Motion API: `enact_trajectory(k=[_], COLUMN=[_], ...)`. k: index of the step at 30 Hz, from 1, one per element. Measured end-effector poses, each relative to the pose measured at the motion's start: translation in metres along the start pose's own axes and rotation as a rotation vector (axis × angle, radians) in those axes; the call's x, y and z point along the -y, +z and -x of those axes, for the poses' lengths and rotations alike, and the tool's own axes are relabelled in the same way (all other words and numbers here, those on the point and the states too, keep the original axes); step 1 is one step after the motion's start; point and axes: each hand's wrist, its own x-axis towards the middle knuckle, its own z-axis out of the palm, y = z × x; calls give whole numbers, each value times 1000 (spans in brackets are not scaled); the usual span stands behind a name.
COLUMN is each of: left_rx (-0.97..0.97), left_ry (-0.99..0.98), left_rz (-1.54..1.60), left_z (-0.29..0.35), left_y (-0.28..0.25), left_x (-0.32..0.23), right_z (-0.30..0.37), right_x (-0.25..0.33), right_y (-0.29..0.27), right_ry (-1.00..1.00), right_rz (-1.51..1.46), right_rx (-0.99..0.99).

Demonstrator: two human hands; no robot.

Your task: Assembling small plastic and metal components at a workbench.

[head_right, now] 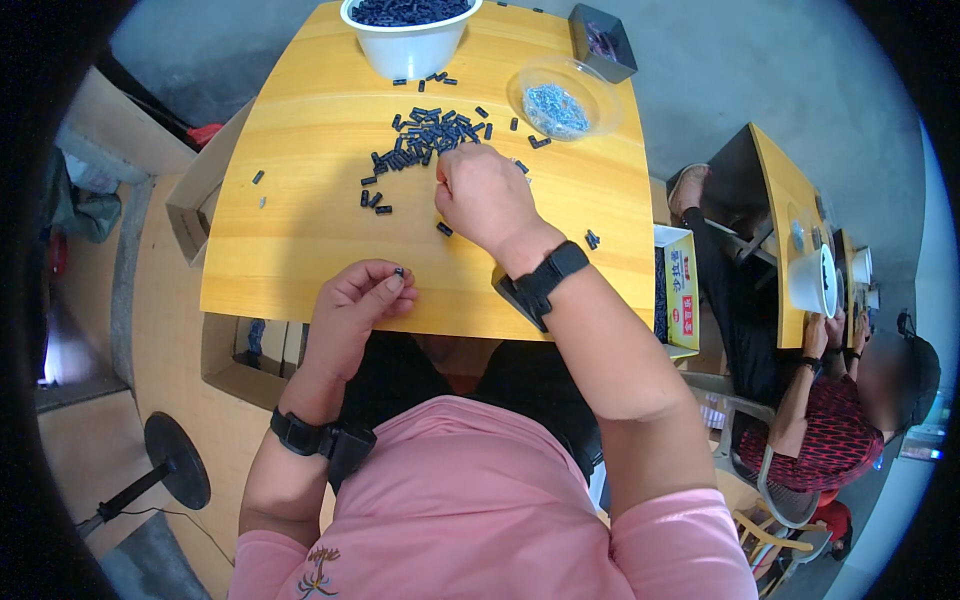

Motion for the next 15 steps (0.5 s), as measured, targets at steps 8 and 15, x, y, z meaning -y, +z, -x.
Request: enact_trajectory(k=[8,15], left_rx=[61,46], left_ry=[34,75], left_rz=[23,-27], left_z=[0,11], left_y=[-2,11], left_x=[3,-7], right_z=[46,77], right_x=[23,40], right_y=[-31,-39], right_ry=[261,496], right_rz=[-676,-1270], right_rx=[-1,62])
